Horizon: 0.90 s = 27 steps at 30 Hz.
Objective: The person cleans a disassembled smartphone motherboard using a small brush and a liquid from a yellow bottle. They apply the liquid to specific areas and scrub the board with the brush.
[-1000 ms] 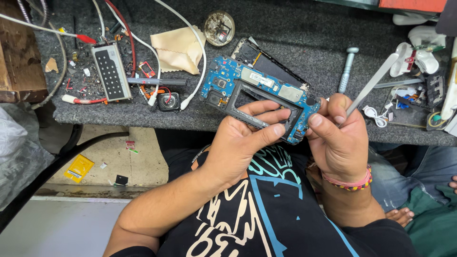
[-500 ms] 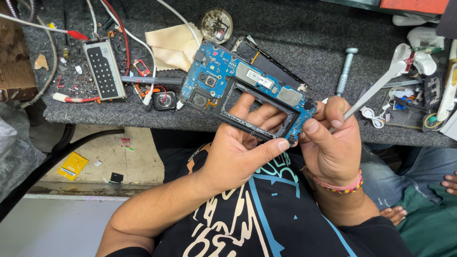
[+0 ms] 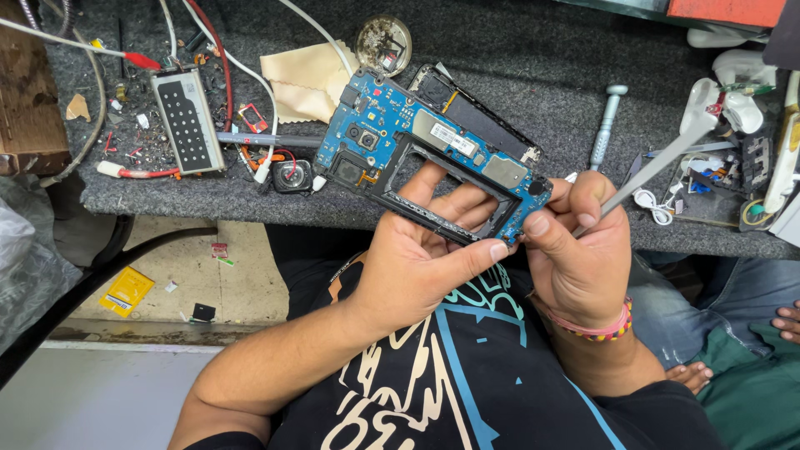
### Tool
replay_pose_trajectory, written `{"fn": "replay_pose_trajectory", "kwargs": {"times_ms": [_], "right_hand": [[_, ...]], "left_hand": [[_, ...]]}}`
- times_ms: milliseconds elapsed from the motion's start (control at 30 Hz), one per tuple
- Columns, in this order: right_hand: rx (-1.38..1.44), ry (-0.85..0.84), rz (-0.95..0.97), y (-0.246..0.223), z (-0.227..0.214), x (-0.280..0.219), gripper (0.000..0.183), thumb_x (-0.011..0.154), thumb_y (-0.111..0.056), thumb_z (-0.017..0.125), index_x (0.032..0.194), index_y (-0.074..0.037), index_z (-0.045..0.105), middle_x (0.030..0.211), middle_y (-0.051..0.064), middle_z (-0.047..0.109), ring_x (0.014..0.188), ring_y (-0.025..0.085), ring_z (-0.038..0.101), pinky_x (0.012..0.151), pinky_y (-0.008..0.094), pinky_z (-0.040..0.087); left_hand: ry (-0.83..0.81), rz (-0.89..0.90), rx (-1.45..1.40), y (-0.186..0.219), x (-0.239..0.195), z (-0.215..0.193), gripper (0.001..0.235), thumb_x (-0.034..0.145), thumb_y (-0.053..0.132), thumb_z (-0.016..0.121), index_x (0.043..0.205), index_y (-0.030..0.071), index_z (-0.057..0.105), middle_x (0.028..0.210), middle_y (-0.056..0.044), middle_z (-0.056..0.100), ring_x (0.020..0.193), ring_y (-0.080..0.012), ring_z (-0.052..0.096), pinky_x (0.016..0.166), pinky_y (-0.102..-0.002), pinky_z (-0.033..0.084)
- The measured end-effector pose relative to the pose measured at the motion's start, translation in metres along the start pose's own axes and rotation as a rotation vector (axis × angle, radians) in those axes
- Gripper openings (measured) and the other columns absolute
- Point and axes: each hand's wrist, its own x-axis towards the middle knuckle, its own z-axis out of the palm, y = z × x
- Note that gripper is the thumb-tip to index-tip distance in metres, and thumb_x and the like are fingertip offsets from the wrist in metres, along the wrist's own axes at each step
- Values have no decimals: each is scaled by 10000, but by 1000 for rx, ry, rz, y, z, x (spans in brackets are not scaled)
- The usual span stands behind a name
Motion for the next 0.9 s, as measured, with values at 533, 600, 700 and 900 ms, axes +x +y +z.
{"fn": "replay_pose_trajectory", "kwargs": {"times_ms": [533, 600, 700, 900], "right_hand": [[138, -68, 83, -7, -6, -1, 179, 1084, -104, 600, 1032, -74, 431, 1160, 234, 642, 941, 281, 689, 781, 397, 608], [180, -71, 99, -9, -10, -1, 202, 1114, -226, 533, 1014, -76, 443, 1145, 248, 650, 928, 299, 693, 773, 421, 615], [199, -71, 83, -12, -18, -2, 353, 1157, -374, 435, 945, -93, 456, 1113, 260, 656, 837, 308, 689, 704, 402, 594], [398, -39, 50, -20, -17, -16, 500, 1220, -437, 397, 945, -25, 462, 802, 155, 536, 633, 197, 630, 555, 285, 518]], "left_hand": [[93, -47, -65, 3, 3, -1, 878, 951, -145, 634, 1647, 29, 126, 1424, -291, 549, 1354, -331, 589, 1090, -368, 538], [83, -84, -115, 4, 3, -3, 873, 940, -153, 646, 1652, 20, 172, 1420, -289, 556, 1343, -335, 601, 1120, -378, 531], [122, -161, -242, 5, 3, -5, 879, 914, -157, 665, 1651, 26, 222, 1425, -263, 557, 1300, -288, 615, 1095, -375, 524], [132, -276, -357, 9, -1, -7, 865, 942, -119, 663, 1672, 60, 236, 1414, -224, 569, 1209, -233, 631, 1014, -356, 536]]}}
